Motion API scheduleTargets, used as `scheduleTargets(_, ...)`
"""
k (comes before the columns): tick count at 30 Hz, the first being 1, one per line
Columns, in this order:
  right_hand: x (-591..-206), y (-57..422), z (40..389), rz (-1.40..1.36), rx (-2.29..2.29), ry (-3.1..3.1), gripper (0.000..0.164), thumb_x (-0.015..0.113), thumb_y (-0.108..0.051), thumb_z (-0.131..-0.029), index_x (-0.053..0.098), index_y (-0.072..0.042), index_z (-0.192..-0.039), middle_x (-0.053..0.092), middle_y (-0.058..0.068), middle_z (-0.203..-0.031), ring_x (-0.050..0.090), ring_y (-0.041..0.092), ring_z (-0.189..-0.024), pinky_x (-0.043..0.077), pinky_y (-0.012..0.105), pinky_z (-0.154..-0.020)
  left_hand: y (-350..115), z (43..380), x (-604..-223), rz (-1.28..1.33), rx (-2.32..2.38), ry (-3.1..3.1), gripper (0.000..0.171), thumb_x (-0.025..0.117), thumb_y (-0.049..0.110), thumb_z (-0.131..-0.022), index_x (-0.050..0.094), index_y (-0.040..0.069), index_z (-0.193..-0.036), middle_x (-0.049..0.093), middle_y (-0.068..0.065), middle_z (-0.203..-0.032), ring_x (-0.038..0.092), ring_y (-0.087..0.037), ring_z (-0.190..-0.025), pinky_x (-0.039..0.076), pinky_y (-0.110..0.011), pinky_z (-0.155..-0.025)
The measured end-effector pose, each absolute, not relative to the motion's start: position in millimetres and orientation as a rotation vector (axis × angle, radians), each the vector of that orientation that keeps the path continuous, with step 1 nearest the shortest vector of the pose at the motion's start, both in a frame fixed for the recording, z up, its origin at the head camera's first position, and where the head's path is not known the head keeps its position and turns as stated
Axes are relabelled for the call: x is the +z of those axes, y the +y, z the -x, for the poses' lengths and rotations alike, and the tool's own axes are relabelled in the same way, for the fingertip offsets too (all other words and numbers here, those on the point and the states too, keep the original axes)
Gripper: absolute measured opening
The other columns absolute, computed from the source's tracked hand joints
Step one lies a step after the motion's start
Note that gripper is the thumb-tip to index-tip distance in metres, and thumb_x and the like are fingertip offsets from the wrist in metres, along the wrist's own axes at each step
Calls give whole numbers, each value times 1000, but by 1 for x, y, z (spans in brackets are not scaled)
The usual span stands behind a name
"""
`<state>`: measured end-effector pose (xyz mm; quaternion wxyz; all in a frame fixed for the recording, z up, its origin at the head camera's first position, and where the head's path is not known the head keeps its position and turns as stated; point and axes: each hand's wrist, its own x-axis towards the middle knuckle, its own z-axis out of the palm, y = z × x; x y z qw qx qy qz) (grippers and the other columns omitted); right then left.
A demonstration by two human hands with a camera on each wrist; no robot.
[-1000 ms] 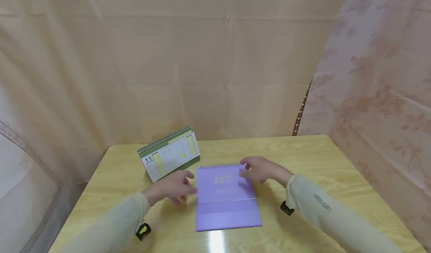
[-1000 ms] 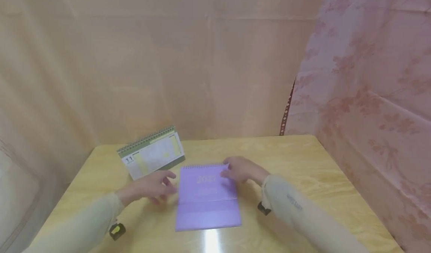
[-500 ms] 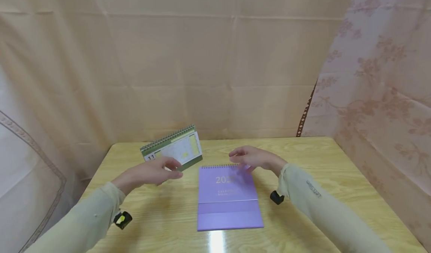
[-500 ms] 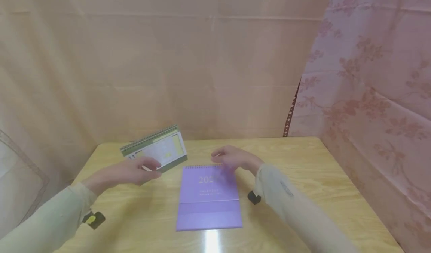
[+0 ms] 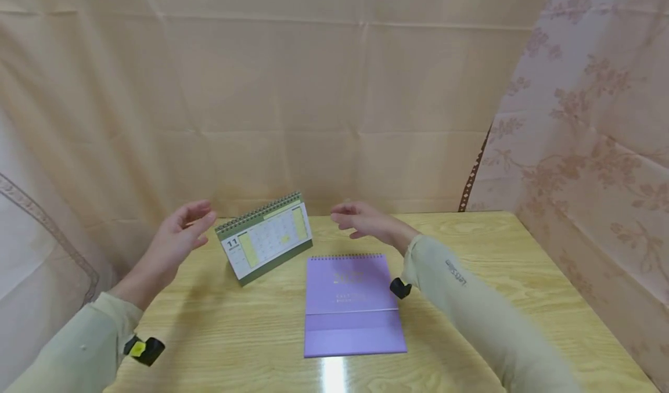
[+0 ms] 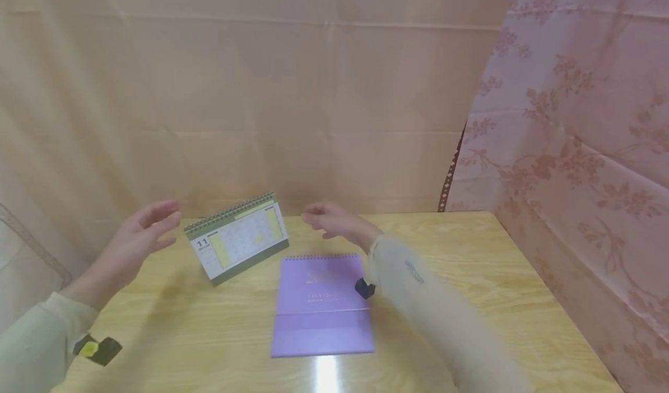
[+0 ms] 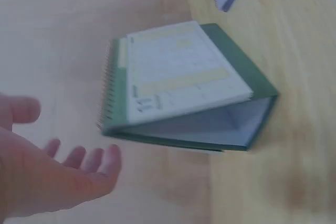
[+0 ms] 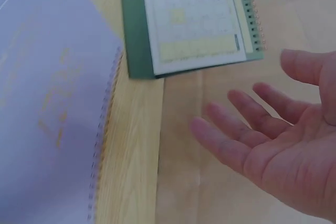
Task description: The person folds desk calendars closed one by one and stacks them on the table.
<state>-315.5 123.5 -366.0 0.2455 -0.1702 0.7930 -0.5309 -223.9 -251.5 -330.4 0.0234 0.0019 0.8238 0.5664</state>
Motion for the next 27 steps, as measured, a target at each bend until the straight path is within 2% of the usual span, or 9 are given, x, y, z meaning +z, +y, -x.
scheduleTargets(3,-364,110,320,459,-1498,2160,57,55,-35,-106,41,-5,-152,46,15,-153,48,36,-136,44,52,-108,-264,223,-339,65,1806,2386,84,47,52,-105,12,-1,-160,17,-26,-162,24,-45,-147,35,-59,-112)
scheduleTargets(5,-364,101,324,459,-1531,2158,59,55,-39,-106,41,-6,-153,45,14,-154,46,36,-138,43,51,-108,-270,222,-345,99,1798,2293,91,43,55,-105,1,-4,-159,8,-29,-164,17,-48,-149,32,-61,-112)
scheduleTargets(10,-373,83,334,449,-1636,2122,61,54,-43,-105,43,-5,-152,43,14,-156,41,38,-141,41,54,-109,-273,221,-362,111,1750,2163,96,37,59,-105,-13,-5,-157,-1,-34,-163,10,-51,-149,33,-61,-112)
scheduleTargets(14,-385,69,345,417,-1703,2099,63,56,-49,-102,47,-10,-150,45,9,-155,42,35,-142,43,51,-108,-271,221,-371,107,1725,2129,91,32,59,-106,-12,-1,-158,-3,-34,-163,9,-52,-148,35,-62,-110)
scheduleTargets(18,-392,58,351,389,-1744,2068,63,55,-53,-102,49,-13,-149,47,7,-154,42,35,-142,40,54,-109,-268,220,-375,104,1722,2117,90,30,61,-106,-9,1,-160,-3,-34,-163,9,-52,-148,35,-64,-110)
scheduleTargets(23,-394,51,352,377,-1751,2026,64,52,-53,-103,47,-11,-150,45,9,-155,41,35,-142,31,61,-113,-263,217,-378,132,1741,2092,95,31,65,-104,-5,-3,-159,1,-32,-164,13,-50,-149,37,-62,-109)
scheduleTargets(27,-395,49,354,377,-1735,2020,74,50,-60,-101,40,-10,-155,39,10,-159,37,37,-144,28,64,-114,-259,217,-381,141,1753,2081,101,33,69,-101,-3,-6,-158,4,-32,-163,15,-49,-149,42,-59,-106)
